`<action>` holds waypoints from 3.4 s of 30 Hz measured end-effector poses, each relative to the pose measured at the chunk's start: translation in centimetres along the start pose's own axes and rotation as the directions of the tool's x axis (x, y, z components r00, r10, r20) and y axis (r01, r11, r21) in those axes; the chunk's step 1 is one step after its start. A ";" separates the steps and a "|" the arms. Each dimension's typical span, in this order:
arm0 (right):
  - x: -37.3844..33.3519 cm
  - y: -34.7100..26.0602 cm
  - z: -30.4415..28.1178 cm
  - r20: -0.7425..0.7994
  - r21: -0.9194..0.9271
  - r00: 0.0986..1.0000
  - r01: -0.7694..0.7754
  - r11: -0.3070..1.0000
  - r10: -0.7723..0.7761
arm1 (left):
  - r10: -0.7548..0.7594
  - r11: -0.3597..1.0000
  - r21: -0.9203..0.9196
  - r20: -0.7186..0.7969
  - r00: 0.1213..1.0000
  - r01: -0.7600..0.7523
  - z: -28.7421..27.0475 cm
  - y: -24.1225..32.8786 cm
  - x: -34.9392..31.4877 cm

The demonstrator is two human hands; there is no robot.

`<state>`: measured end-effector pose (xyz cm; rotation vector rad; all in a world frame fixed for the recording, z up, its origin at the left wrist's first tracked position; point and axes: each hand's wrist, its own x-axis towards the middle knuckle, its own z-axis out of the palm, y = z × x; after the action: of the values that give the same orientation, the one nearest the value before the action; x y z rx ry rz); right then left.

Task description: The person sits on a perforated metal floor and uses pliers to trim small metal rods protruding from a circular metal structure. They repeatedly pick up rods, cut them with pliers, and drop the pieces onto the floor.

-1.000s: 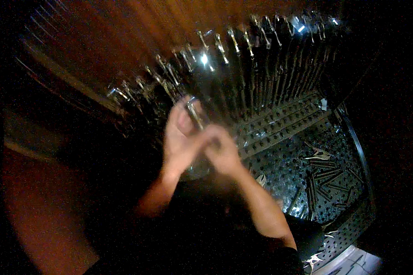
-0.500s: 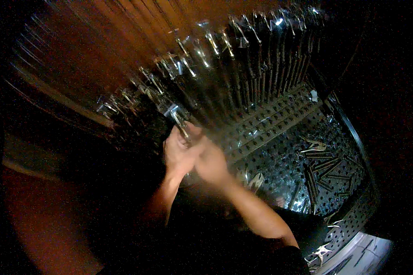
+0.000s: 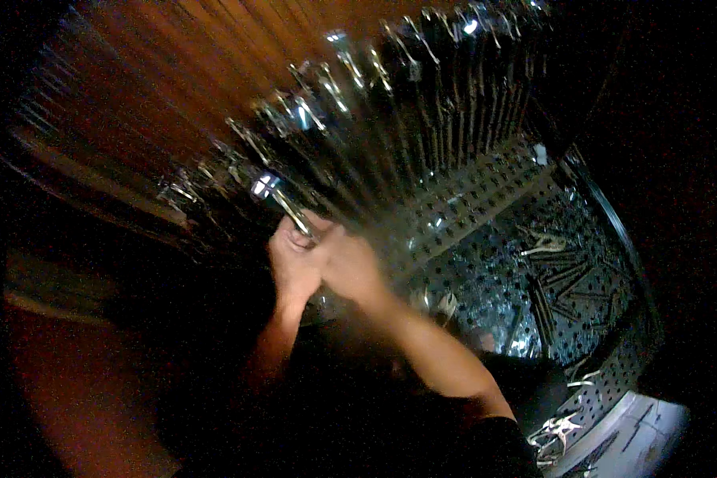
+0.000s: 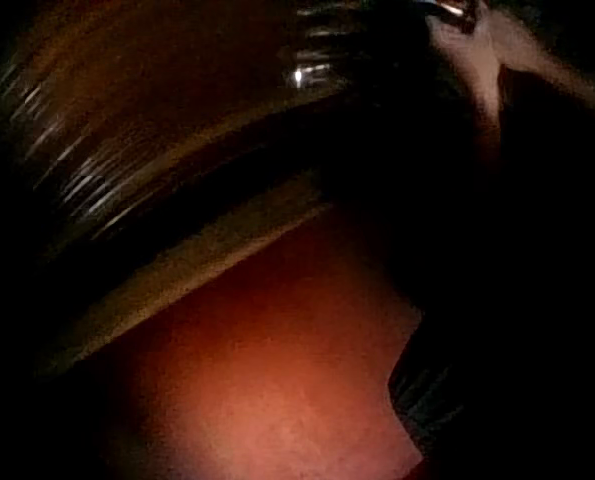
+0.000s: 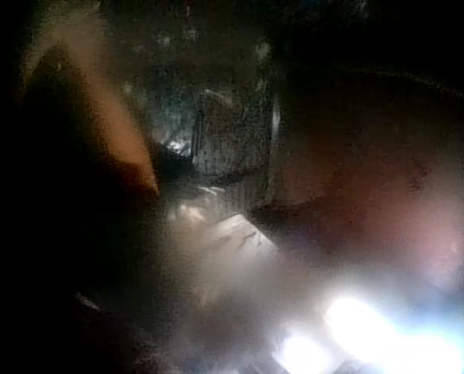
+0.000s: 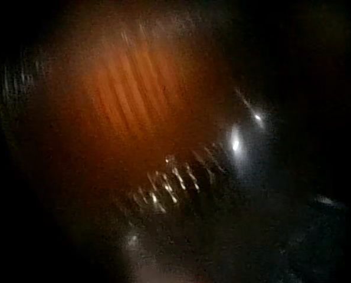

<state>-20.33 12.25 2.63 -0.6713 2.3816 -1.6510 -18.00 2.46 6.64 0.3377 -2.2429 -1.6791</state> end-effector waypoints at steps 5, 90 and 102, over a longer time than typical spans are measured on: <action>-2.2 6.1 2.5 -0.423 -0.205 0.818 0.334 0.920 -0.391 | 0.041 0.977 0.208 0.022 0.999 -0.045 -0.2 0.1 0.5; -14.2 -0.7 -12.1 -0.228 0.737 0.965 0.084 0.670 0.130 | -0.042 0.412 -0.814 0.432 0.901 0.410 -1.5 8.2 -6.8; -14.2 -4.8 -7.2 0.098 0.351 0.988 -0.148 0.925 0.121 | -0.001 0.641 -0.711 0.378 0.926 0.291 -2.0 6.4 -6.8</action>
<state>-9.23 23.35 8.12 -0.4810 1.9496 -1.8910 -10.95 4.99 12.51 0.0020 -1.4748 -2.7614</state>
